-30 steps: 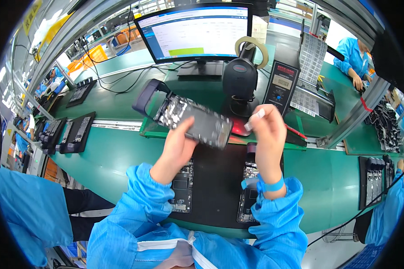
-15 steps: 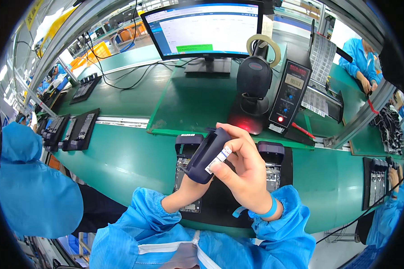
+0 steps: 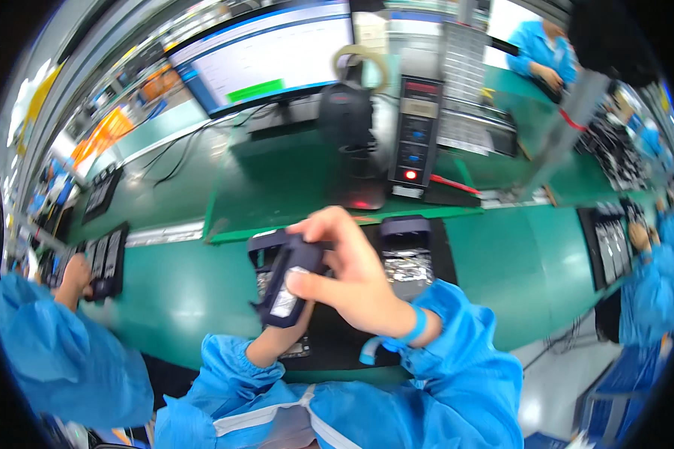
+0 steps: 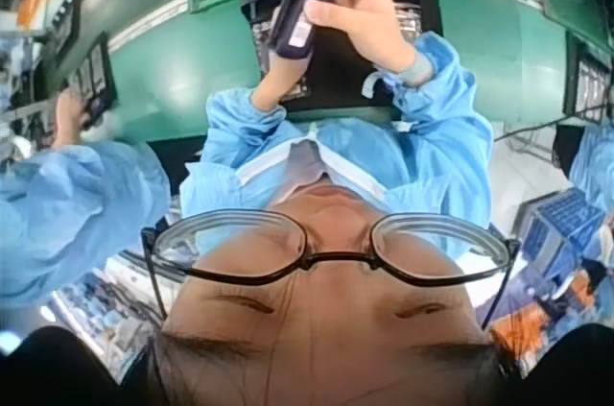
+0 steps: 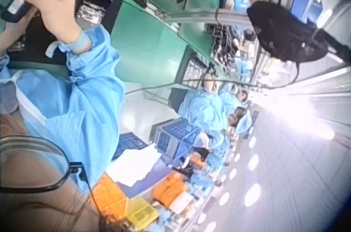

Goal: The person assembles electronic devices by inserting circuit boards into black plastic casings on a green workbench. They repeatedly pick up boards, align them with the casings, and press them into place. The person also uses a handheld scanner to scan labels on the devices and occasionally interacts with a computer monitor and a label printer.

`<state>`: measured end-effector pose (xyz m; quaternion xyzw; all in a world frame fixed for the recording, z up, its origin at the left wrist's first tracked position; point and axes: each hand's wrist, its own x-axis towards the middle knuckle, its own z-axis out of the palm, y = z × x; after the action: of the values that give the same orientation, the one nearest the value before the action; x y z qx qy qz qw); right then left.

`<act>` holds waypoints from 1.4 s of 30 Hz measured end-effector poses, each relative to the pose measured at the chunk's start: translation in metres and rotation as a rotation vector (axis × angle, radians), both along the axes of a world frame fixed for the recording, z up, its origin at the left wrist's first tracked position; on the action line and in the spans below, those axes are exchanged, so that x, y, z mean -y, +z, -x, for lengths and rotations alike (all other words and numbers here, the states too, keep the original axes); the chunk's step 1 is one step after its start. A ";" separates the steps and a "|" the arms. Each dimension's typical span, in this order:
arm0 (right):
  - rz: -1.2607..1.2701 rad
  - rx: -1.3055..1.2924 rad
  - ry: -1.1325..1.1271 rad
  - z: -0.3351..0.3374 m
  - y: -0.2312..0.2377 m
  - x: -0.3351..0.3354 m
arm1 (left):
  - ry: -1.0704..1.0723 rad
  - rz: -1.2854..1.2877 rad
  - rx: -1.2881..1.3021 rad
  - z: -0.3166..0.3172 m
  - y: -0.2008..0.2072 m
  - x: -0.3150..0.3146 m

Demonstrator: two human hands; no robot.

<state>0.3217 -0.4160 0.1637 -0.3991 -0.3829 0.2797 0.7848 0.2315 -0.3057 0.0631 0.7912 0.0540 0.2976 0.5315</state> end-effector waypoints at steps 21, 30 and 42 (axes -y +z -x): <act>0.247 -0.110 -1.281 -0.218 -0.081 0.067 | -0.254 0.613 -0.357 -0.001 -0.024 0.015; 0.232 -0.084 -1.328 -0.238 -0.091 0.082 | -0.262 0.399 -0.229 0.001 -0.027 0.016; 0.249 -0.059 -1.282 -0.228 -0.083 0.074 | -0.230 0.374 -0.175 0.001 -0.018 0.017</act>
<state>0.5500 -0.4897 0.0806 -0.6283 -0.0122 -0.1910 0.7541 0.2303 -0.3223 0.0446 0.7028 0.0633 0.1502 0.6924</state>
